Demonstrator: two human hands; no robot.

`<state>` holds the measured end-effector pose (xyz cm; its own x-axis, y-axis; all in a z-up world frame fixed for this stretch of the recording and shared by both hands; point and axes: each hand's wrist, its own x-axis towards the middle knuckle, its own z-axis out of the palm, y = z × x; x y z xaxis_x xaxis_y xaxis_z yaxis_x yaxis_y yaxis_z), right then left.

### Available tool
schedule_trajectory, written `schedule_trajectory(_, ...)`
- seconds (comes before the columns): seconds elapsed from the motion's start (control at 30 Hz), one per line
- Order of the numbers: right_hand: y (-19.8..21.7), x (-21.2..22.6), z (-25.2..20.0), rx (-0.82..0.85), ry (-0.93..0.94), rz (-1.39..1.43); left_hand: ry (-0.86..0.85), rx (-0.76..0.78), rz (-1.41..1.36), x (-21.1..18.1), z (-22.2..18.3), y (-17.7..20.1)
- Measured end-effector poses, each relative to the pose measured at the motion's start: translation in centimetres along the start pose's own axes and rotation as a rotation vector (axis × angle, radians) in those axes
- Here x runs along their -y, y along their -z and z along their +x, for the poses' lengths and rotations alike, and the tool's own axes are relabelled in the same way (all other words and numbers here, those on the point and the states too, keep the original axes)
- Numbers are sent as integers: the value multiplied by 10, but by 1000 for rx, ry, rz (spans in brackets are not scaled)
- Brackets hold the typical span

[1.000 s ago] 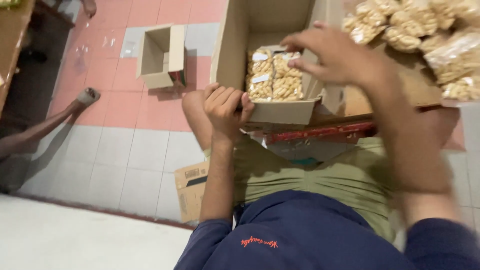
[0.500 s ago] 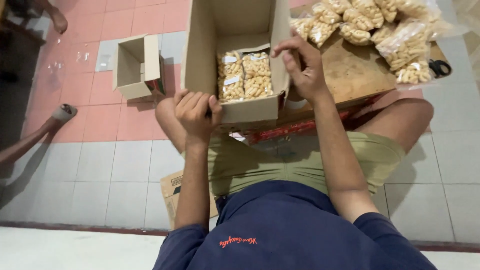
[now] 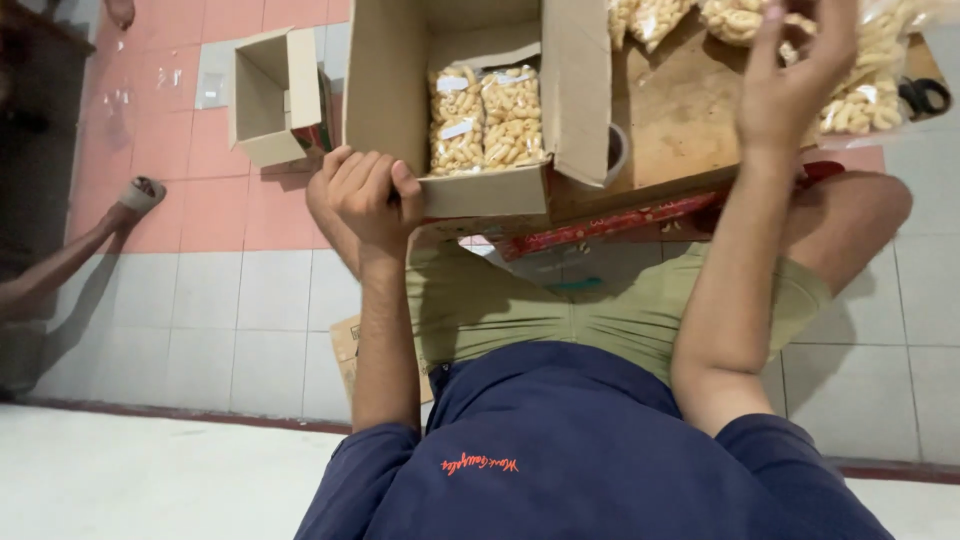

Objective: Packing small plastic bags of snacks into a cardboard box

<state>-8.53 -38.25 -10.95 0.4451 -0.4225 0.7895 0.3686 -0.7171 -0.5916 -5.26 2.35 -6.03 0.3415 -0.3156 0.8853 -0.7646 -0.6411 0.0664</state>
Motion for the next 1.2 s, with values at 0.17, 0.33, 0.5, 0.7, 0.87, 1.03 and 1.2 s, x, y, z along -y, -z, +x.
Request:
schedule_trajectory(0.17, 82, -122, -24, -139, 87, -514, -32, 74, 80, -6, 10, 15)
schedule_trajectory(0.33, 77, -99, -31, 124, -607, -613, -3, 77, 112, 4, -5, 7)
schedule_trajectory(0.5, 47, -111, -36, 151, -272, -708, 15, 47, 126, 10, -12, 2)
schedule_trajectory(0.7, 41, -111, -35, -32, -160, -654, 33, 80, 150, 8, -10, 5)
schedule_trajectory(0.87, 35, -124, -39, 1, -339, -382, 24, 66, 165, 7, -9, 3)
schedule_trajectory(1.03, 10, -108, -36, -76, -101, 100, 37, 60, 162, 1, -4, 6)
schedule_trajectory(1.2, -14, -27, -9, -209, -944, 1149, 14, 56, 137, -4, 3, 9)
